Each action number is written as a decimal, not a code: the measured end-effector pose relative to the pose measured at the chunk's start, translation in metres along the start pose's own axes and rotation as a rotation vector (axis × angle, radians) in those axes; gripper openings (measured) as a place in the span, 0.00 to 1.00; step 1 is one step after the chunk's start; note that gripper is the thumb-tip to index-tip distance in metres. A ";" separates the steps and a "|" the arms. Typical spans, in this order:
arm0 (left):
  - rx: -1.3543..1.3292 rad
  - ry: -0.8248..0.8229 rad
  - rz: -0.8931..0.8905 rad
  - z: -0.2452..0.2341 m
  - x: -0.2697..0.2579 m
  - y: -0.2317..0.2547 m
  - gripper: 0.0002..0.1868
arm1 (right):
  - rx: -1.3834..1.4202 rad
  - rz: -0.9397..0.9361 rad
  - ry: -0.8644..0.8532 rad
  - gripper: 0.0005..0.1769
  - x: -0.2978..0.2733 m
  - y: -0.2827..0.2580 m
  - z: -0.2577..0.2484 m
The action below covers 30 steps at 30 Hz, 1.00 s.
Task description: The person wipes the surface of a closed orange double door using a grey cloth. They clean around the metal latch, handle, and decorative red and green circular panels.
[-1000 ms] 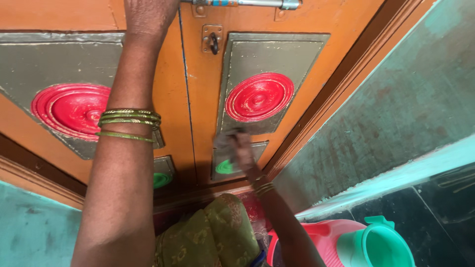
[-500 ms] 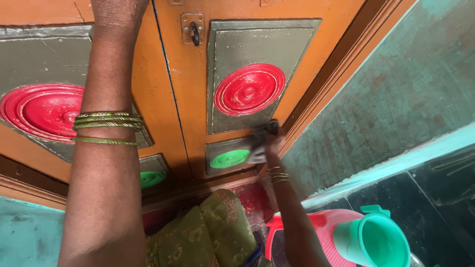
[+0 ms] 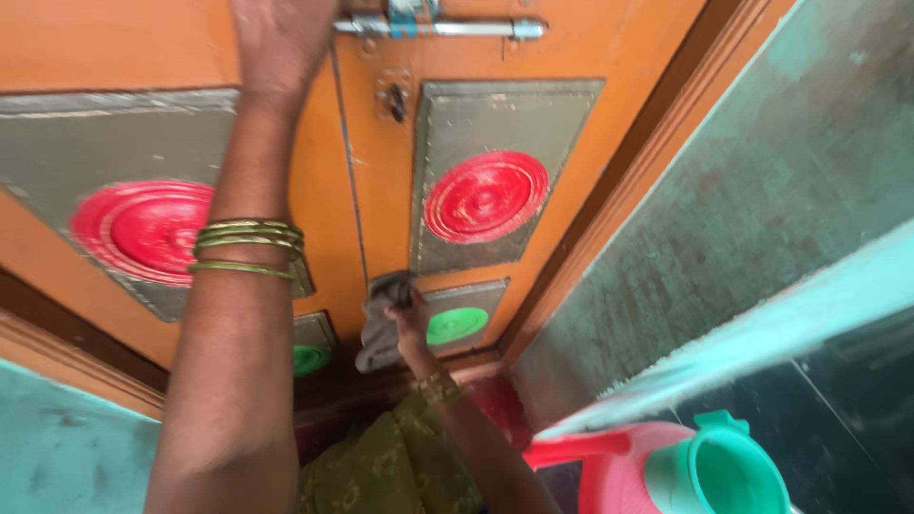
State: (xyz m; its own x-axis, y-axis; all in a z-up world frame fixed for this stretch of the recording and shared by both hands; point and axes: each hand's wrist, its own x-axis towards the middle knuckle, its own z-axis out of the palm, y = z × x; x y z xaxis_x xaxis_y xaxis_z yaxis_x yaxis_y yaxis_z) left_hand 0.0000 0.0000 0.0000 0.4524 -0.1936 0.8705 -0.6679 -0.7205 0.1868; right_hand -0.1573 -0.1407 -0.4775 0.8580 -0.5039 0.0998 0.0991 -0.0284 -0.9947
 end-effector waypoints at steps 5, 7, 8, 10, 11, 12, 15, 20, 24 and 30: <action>-0.077 0.284 0.133 -0.055 -0.025 0.043 0.41 | 0.496 0.120 -0.262 0.23 -0.057 -0.020 -0.009; -0.102 0.281 0.069 -0.068 -0.062 0.066 0.45 | 0.564 0.223 -0.277 0.26 -0.079 -0.023 -0.021; -0.162 0.222 0.027 -0.076 -0.095 0.076 0.44 | 0.589 0.257 -0.265 0.27 -0.087 -0.024 -0.026; -0.212 0.069 -0.078 -0.085 -0.165 0.096 0.44 | 0.651 0.344 -0.225 0.28 -0.100 -0.028 -0.033; -0.280 0.035 -0.149 -0.086 -0.204 0.110 0.40 | 0.687 0.393 -0.198 0.29 -0.104 -0.031 -0.037; -0.224 -0.043 -0.224 -0.084 -0.234 0.117 0.41 | 0.723 0.443 -0.172 0.29 -0.105 -0.035 -0.040; -0.475 -0.252 -0.444 -0.078 -0.331 0.131 0.22 | 0.797 0.337 -0.224 0.30 -0.110 -0.049 -0.047; -0.600 -0.344 -0.651 -0.061 -0.446 0.152 0.32 | 0.835 0.372 -0.334 0.22 -0.125 -0.089 -0.043; -0.950 -0.037 -1.214 -0.050 -0.472 0.143 0.29 | 0.462 0.319 -0.631 0.20 -0.140 -0.132 -0.028; -1.144 0.305 -1.433 -0.066 -0.451 0.108 0.42 | 0.467 -0.597 -0.734 0.24 -0.066 -0.257 -0.051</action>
State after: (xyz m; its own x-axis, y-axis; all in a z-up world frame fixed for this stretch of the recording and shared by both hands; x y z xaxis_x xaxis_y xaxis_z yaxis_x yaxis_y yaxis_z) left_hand -0.3151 0.0530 -0.3427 0.9389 0.2858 -0.1920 -0.0022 0.5625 0.8268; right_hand -0.2649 -0.1445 -0.2301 0.6853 0.1326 0.7160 0.6561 0.3143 -0.6862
